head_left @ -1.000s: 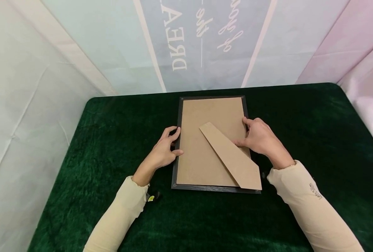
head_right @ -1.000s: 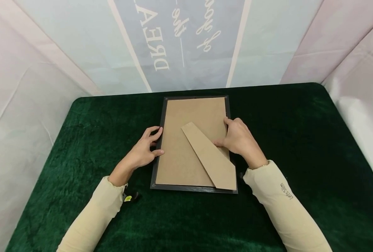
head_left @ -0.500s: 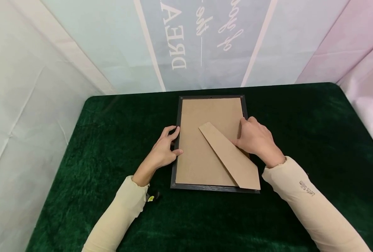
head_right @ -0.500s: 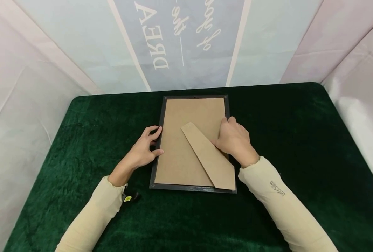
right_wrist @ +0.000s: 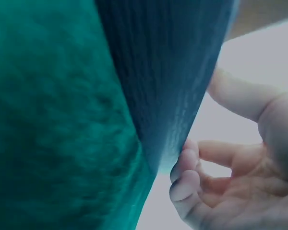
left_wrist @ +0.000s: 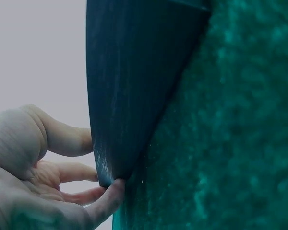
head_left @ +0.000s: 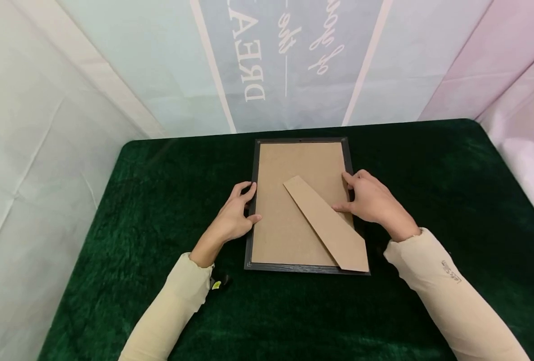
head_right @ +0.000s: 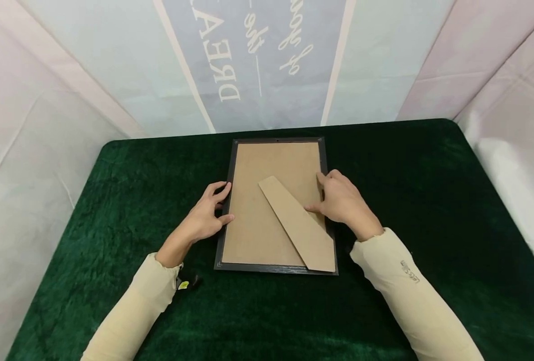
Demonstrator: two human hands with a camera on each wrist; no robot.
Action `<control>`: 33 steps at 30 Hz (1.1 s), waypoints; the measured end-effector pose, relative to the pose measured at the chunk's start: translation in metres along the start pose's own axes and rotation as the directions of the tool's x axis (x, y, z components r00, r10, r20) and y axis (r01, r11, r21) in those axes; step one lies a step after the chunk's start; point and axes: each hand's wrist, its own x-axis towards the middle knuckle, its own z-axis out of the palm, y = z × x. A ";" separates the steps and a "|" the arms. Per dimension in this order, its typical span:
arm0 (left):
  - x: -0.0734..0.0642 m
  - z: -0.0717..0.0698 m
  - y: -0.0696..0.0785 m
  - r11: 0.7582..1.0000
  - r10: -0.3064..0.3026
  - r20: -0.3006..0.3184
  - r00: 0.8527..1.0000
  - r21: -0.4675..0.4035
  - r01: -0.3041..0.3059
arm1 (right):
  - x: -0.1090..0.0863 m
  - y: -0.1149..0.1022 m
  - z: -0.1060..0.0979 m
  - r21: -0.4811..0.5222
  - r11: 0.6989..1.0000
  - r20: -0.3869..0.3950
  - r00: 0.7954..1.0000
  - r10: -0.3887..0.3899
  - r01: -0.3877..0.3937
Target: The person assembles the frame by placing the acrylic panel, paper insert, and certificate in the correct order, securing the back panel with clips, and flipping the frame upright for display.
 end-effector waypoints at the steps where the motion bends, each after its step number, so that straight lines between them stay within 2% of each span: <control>1: 0.000 0.000 0.000 1.000 -0.004 0.000 1.000 -0.007 0.004 | -0.001 0.003 0.000 0.028 1.000 0.012 1.000 0.008 -0.008; 4: -0.001 0.000 0.001 1.000 -0.003 0.007 1.000 -0.018 0.004 | -0.004 0.008 -0.001 0.074 0.997 0.028 1.000 0.006 -0.008; 10: -0.002 -0.004 0.000 0.999 0.022 0.030 0.999 -0.033 -0.021 | -0.003 0.010 0.001 0.073 0.997 0.019 0.999 -0.039 0.038; 14: -0.001 -0.005 -0.002 0.998 0.048 0.052 0.997 -0.040 -0.046 | -0.004 0.020 -0.001 0.132 0.989 0.060 0.995 -0.074 0.065; 18: -0.001 -0.006 -0.003 0.998 0.032 0.052 0.998 -0.051 -0.030 | -0.008 0.029 -0.007 0.183 0.978 0.129 0.984 -0.127 0.102; 23: -0.003 -0.007 -0.003 0.998 0.006 0.027 1.000 -0.062 -0.004 | -0.012 0.024 -0.010 0.173 0.976 0.160 0.974 -0.160 0.132; 27: -0.003 -0.007 -0.001 0.996 -0.001 0.008 1.000 -0.088 0.002 | -0.012 0.025 -0.011 0.201 0.973 0.157 0.977 -0.147 0.114; 33: -0.001 -0.006 -0.002 0.987 0.023 -0.046 0.999 -0.156 -0.030 | -0.009 0.036 -0.012 0.298 0.954 0.127 0.989 -0.069 0.028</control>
